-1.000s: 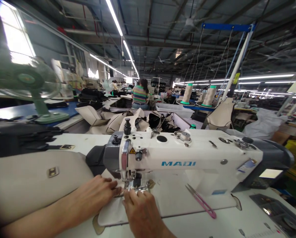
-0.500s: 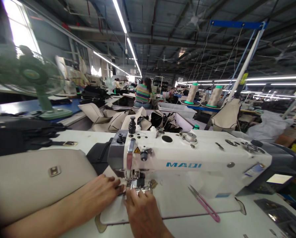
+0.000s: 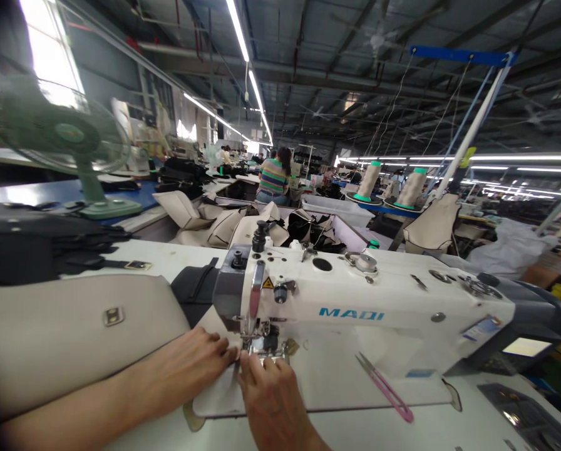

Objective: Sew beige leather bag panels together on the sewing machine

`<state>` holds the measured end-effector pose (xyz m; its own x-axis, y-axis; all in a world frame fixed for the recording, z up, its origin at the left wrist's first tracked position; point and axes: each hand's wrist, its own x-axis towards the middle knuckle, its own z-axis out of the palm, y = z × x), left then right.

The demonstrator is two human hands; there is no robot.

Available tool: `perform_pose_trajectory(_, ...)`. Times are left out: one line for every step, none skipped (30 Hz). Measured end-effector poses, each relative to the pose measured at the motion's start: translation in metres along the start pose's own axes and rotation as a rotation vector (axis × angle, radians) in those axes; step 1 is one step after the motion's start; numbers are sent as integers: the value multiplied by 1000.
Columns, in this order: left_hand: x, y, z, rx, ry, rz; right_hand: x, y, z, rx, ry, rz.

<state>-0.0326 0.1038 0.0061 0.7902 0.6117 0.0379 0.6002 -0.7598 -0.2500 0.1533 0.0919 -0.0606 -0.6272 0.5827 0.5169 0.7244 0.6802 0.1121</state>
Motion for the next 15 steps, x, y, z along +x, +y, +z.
perform_pose_trajectory(0, 0, 1, 0, 3, -2, -1, 0, 0, 0, 14, -3)
perform_pose_trajectory(0, 1, 3, -2, 10, -4, -1, 0, 0, -1, 25, -9)
perform_pose_trajectory(0, 1, 4, -1, 18, -9, -1, 0, 0, -2, 30, -15)
perform_pose_trajectory(0, 2, 5, 1, 25, -11, -1, 0, 0, -5, 34, -22)
perform_pose_trajectory(-1, 3, 6, 6, 29, -13, -1, 0, 0, -9, 37, -25)
perform_pose_trajectory(-1, 3, 7, 10, 30, -15, -1, 0, 0, -16, 39, -28)
perform_pose_trajectory(-1, 4, 8, 13, 29, -16, 0, 0, 0, -23, 38, -34)
perform_pose_trajectory(-1, 5, 8, 15, 28, -16, 1, -1, 0, -30, 38, -40)
perform_pose_trajectory(-1, 5, 8, 15, 29, -18, 1, -1, 0, -36, 40, -45)
perform_pose_trajectory(-2, 6, 8, 15, 30, -20, 2, -2, 0, -42, 43, -49)
perform_pose_trajectory(-2, 6, 8, 15, 31, -23, 3, -2, -1, -47, 50, -56)
perform_pose_trajectory(-2, 6, 7, 17, 33, -28, 3, -2, -1, -52, 61, -63)
perform_pose_trajectory(-3, 7, 7, 19, 35, -31, 3, -2, -2, -56, 74, -68)
perform_pose_trajectory(-3, 7, 6, 23, 38, -36, 3, -2, -2, -58, 91, -70)
perform_pose_trajectory(-3, 7, 5, 28, 41, -41, 2, -1, -2, -58, 109, -71)
